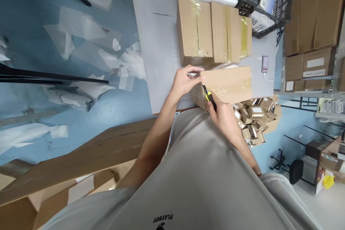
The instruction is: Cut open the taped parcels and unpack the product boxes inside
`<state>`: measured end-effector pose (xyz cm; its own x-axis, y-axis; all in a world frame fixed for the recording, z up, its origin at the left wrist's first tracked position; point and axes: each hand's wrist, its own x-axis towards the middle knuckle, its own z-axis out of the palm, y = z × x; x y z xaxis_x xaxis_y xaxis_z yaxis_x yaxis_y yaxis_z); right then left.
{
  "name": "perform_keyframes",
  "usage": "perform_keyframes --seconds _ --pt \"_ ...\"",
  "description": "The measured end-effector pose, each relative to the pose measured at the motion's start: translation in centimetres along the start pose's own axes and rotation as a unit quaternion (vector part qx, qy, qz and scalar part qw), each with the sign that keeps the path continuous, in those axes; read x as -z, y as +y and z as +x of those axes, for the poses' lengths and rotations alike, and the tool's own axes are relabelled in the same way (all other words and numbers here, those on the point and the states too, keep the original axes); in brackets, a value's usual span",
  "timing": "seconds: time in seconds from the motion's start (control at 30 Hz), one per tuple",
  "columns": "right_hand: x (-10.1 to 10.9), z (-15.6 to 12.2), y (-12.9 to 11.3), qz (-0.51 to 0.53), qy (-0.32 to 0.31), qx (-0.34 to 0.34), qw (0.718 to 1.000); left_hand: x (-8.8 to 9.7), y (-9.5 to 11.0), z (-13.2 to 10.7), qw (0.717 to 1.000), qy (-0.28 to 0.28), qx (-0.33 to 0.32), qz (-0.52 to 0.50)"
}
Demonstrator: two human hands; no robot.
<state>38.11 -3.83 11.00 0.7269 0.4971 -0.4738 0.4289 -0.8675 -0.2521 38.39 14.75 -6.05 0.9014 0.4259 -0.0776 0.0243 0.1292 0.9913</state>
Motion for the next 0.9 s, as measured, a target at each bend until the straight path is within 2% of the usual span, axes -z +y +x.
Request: perform_keyframes --seconds 0.37,0.57,0.67,0.73,0.8,0.87,0.9 --pt "-0.3 0.6 -3.2 -0.106 -0.047 -0.046 0.992 -1.0 -0.7 -0.8 0.999 0.021 0.030 -0.029" --pt "-1.1 -3.1 -1.8 -0.158 -0.121 -0.029 0.980 -1.5 -1.2 -1.3 0.997 0.057 0.035 -0.050" --pt "-0.2 -5.0 -0.6 -0.148 -0.114 -0.005 0.982 -1.5 -1.2 -1.7 0.997 0.051 0.027 -0.048" --pt "1.1 -5.0 1.3 -0.110 -0.063 -0.025 0.992 -1.5 -1.2 -2.0 0.997 0.054 0.025 -0.047" --pt "2.4 -3.6 4.5 -0.060 0.055 -0.079 0.994 -1.7 -1.2 -2.3 0.997 0.066 0.020 -0.043" --pt "3.2 -1.1 8.9 -0.041 0.225 -0.154 0.961 -2.0 -1.4 -2.5 0.996 0.085 0.010 -0.037" --pt "3.2 0.2 11.3 -0.036 0.287 -0.182 0.940 -2.2 -1.4 -2.6 0.995 0.095 0.005 -0.033"
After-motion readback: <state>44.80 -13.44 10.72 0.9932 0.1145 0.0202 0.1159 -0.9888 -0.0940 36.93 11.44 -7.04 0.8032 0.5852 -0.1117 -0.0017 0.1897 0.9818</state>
